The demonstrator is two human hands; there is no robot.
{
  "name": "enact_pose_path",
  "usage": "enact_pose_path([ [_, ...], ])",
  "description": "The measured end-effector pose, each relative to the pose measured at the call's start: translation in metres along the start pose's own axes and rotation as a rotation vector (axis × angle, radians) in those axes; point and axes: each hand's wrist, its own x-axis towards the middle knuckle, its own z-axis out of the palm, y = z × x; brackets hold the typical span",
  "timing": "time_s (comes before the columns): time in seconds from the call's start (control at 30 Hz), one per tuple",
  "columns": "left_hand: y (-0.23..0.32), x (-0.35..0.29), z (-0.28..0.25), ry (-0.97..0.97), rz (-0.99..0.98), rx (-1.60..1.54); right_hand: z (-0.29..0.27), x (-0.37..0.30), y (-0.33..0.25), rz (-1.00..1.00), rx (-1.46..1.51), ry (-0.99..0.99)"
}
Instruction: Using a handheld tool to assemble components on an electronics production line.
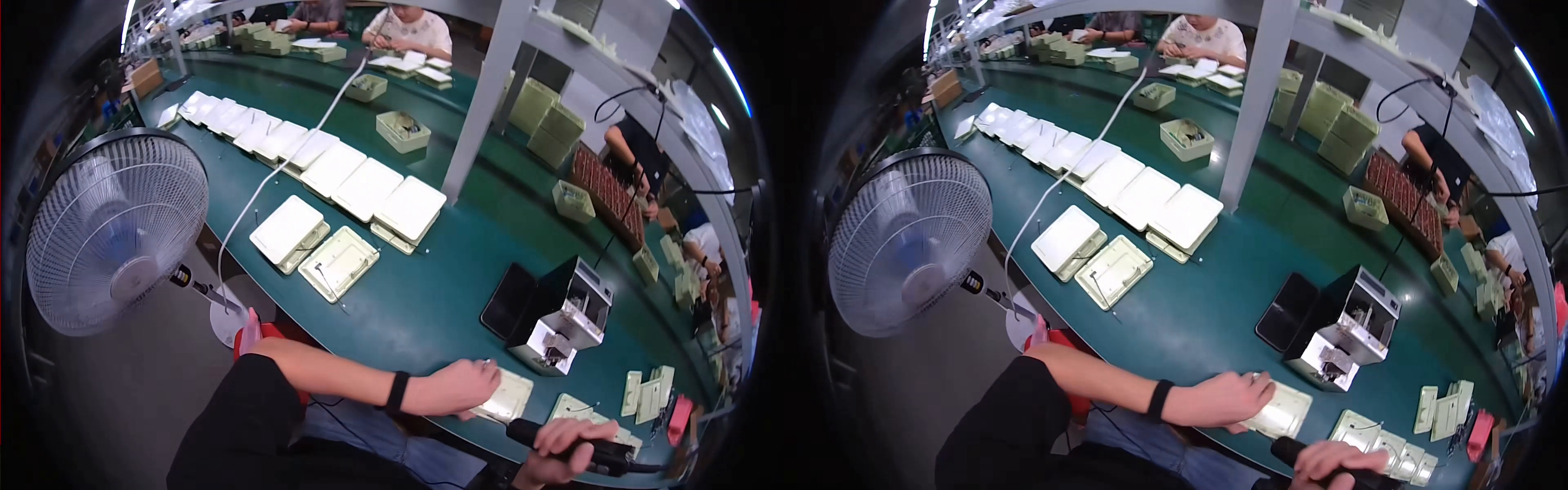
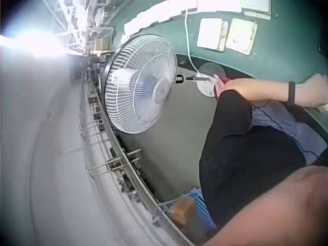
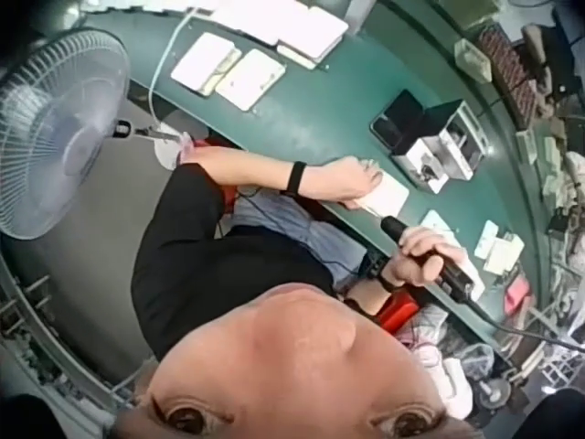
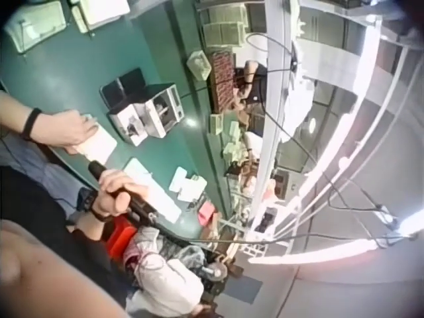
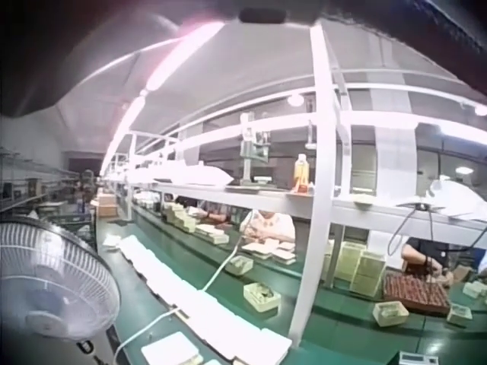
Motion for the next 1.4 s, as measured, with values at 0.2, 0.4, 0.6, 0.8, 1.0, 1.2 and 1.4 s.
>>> enact_pose_path([
  [0.2,0.016,-0.068,-0.032,0.057,0.01,0.114,-0.033,-0.007,-0.053,-0.018,0.15,0.013],
  [0.4,-0.028,-0.12,-0.041,0.615,-0.501,-0.405,-0.043,-0.024,-0.045,0.11,0.118,0.105],
  [0.6,-0.081,-0.175,-0.095,0.873,-1.066,-0.705,-0.049,-0.027,-0.042,0.154,0.085,0.14],
  [0.8,-0.104,-0.192,-0.109,0.788,-1.296,-0.907,-0.05,-0.027,-0.046,0.208,0.107,0.124],
  [1.0,-0.104,-0.188,-0.114,0.636,-1.016,0.354,-0.049,-0.032,-0.043,0.224,0.082,0.143],
  [1.2,-0.092,-0.154,-0.099,0.381,-0.887,0.487,-0.045,-0.03,-0.03,0.224,0.055,0.117],
  [1.4,-0.107,-0.144,-0.085,0.087,-1.074,0.559,-0.052,-0.03,-0.02,0.223,0.05,0.127],
])
